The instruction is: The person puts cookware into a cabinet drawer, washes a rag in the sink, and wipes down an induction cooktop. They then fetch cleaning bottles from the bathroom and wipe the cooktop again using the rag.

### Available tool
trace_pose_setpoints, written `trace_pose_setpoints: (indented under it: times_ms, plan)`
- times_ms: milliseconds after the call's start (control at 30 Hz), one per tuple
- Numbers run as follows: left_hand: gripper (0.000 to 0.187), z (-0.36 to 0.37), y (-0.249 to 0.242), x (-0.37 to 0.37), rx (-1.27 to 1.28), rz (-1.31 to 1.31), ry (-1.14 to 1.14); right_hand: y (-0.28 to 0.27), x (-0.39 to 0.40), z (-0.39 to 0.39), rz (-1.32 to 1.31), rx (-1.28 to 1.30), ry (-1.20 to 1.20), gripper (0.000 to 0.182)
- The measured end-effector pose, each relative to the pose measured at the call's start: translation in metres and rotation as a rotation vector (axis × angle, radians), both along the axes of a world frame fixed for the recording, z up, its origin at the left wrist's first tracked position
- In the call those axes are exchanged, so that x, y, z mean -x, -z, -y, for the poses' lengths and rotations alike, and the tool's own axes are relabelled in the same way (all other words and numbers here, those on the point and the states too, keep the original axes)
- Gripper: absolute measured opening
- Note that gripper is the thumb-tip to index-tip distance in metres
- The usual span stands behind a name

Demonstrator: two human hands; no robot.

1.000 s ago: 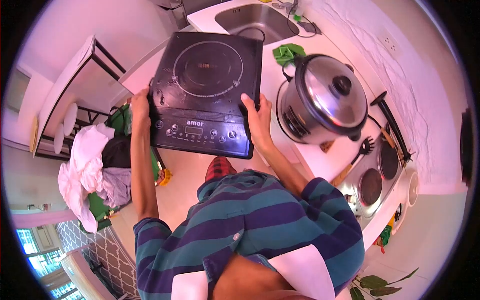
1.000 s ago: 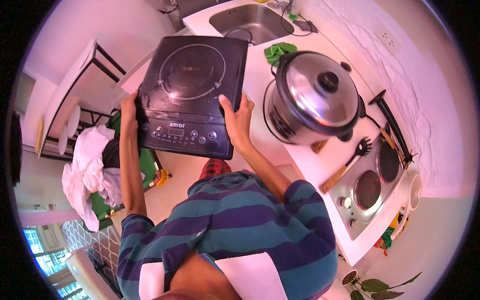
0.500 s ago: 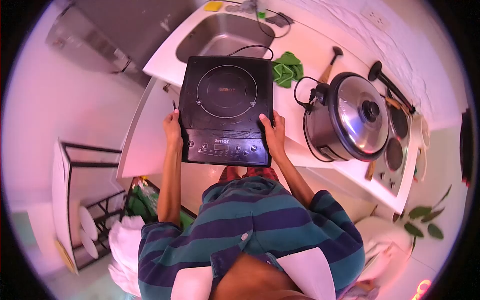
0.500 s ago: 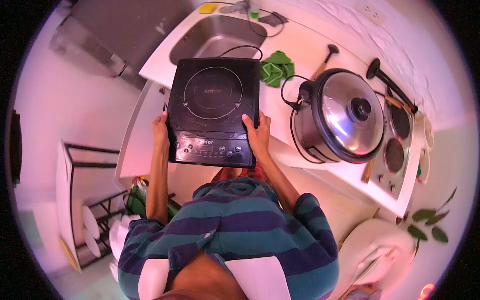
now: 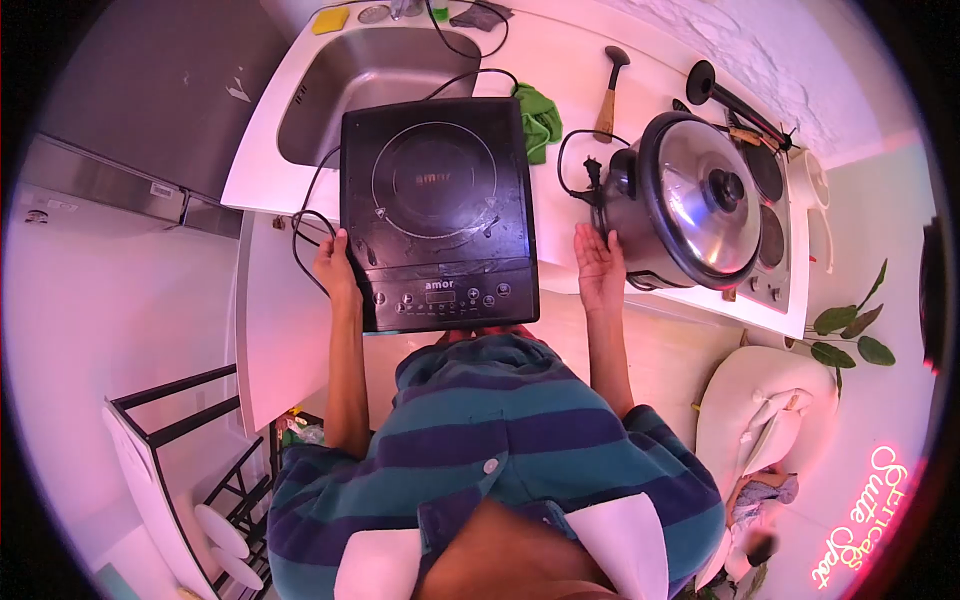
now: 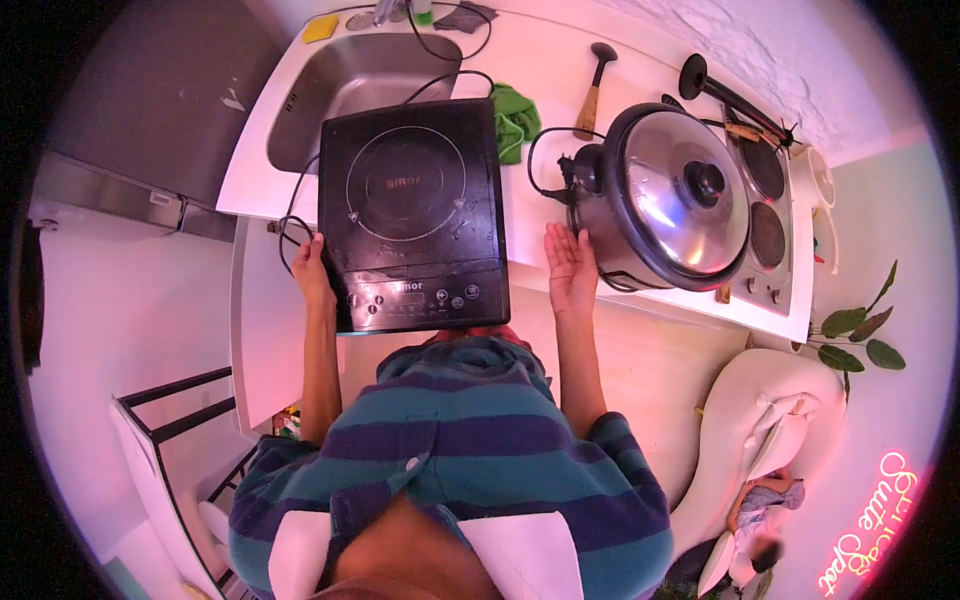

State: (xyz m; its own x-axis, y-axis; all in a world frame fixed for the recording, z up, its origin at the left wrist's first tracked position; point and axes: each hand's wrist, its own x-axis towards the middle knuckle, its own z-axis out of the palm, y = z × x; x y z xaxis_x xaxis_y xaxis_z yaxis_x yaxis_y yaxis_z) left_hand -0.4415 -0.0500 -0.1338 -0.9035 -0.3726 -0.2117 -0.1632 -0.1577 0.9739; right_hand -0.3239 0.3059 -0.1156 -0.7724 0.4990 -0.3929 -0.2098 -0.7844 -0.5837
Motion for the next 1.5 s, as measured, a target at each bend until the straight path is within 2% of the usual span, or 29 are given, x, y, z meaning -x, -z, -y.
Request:
trace_pose_setpoints:
  times_ms: [33,233,333,367,400,433,500,567,667,700,733,767,800,833,867,900,933,1033,1067,1100,1133,1167,1200,1233,1267,1300,1333,1433,1500]
  plan:
    - [0.023,0.003,0.003,0.001,0.014,-0.009,0.0,0.0,0.004,-0.004,-0.018,0.043,-0.002,0.033]
    - [0.026,-0.001,-0.005,0.001,0.041,-0.038,-0.004,0.019,0.037,-0.078,-0.106,-0.089,0.108,0.032]
    - [0.025,-0.001,-0.008,0.002,0.049,-0.011,-0.023,0.004,0.066,-0.073,0.192,-0.227,0.408,0.028]
    - [0.025,0.0,-0.005,0.002,0.051,-0.008,-0.026,0.003,0.076,-0.059,0.296,-0.438,0.313,0.026]
    - [0.025,0.0,-0.003,0.004,0.055,-0.004,-0.026,0.002,0.088,-0.042,0.22,-0.683,0.117,0.03]
    - [0.025,-0.002,-0.008,0.005,0.041,-0.007,-0.023,0.004,0.109,-0.032,0.099,-0.885,-0.052,0.042]
    - [0.025,-0.007,-0.019,0.004,0.014,-0.004,-0.013,0.004,0.157,-0.021,0.067,-1.738,-0.127,0.063]
    - [0.024,-0.009,-0.018,0.006,0.02,-0.015,-0.018,0.016,0.203,-0.02,-0.028,-2.062,-0.015,0.057]
    - [0.026,-0.017,-0.024,0.01,0.003,-0.007,-0.017,0.028,0.238,-0.055,0.062,-1.643,-0.476,0.04]
    - [0.027,-0.019,-0.026,0.009,-0.003,0.005,-0.012,0.023,0.24,-0.062,0.077,-1.691,-0.415,0.026]
    - [0.027,-0.019,-0.024,0.009,-0.008,0.01,-0.013,0.018,0.238,-0.075,0.014,-1.808,-0.284,0.021]
    - [0.027,-0.021,-0.022,0.013,-0.013,0.008,-0.015,0.016,0.235,-0.09,-0.001,-1.905,-0.038,0.018]
    - [0.028,-0.025,-0.021,0.018,-0.022,0.003,-0.021,-0.013,0.217,-0.095,0.012,-1.905,0.137,0.016]
    - [0.027,-0.033,-0.03,0.021,-0.002,0.008,-0.04,-0.03,0.2,-0.108,0.067,-1.808,0.173,0.021]
    - [0.027,-0.038,-0.031,0.023,-0.007,0.001,-0.035,-0.082,0.16,-0.09,0.267,-1.793,0.213,0.021]
    - [0.027,-0.043,-0.031,0.027,-0.012,-0.003,-0.025,-0.091,0.136,-0.106,0.133,-1.797,0.301,0.02]
    - [0.028,-0.047,-0.03,0.031,-0.015,-0.01,-0.011,-0.108,0.106,-0.108,0.225,-1.82,0.291,0.019]
    - [0.026,-0.051,-0.02,0.05,0.116,-0.015,0.009,-0.131,0.025,-0.112,0.554,-1.528,0.089,0.013]
    - [0.026,-0.055,-0.019,0.056,0.166,-0.022,0.022,-0.117,0.005,-0.121,0.565,-1.404,0.029,0.014]
    - [0.024,-0.066,-0.027,0.067,0.103,-0.026,0.049,-0.064,-0.021,-0.142,0.509,-1.346,0.03,0.016]
    - [0.024,-0.07,-0.026,0.073,0.108,0.0,0.067,-0.051,-0.027,-0.142,0.735,-1.577,-0.073,0.023]
    - [0.024,-0.074,-0.025,0.079,0.111,0.026,0.084,-0.042,-0.028,-0.14,0.959,-1.789,-0.291,0.033]
    - [0.024,-0.076,-0.025,0.084,0.11,0.047,0.096,-0.04,-0.023,-0.128,0.839,-2.147,-0.333,0.042]
    - [0.022,-0.079,-0.021,0.087,0.085,0.055,0.111,-0.046,-0.001,-0.108,0.684,-2.117,-0.231,0.05]
    - [0.022,-0.082,-0.017,0.089,0.069,0.044,0.111,-0.058,0.019,-0.085,0.645,-2.033,-0.212,0.05]
    - [0.021,-0.084,-0.013,0.09,0.057,0.035,0.113,-0.056,0.039,-0.073,0.47,-1.953,-0.157,0.042]
    - [0.02,-0.083,-0.01,0.087,0.05,0.033,0.12,-0.047,0.062,-0.068,0.413,-1.735,-0.197,0.035]
    - [0.019,-0.081,-0.008,0.083,-0.027,0.069,0.136,-0.008,0.136,-0.087,0.444,-1.914,0.018,0.029]
    - [0.019,-0.083,-0.012,0.08,0.001,0.079,0.133,-0.002,0.183,-0.101,0.6,-1.95,-0.04,0.043]
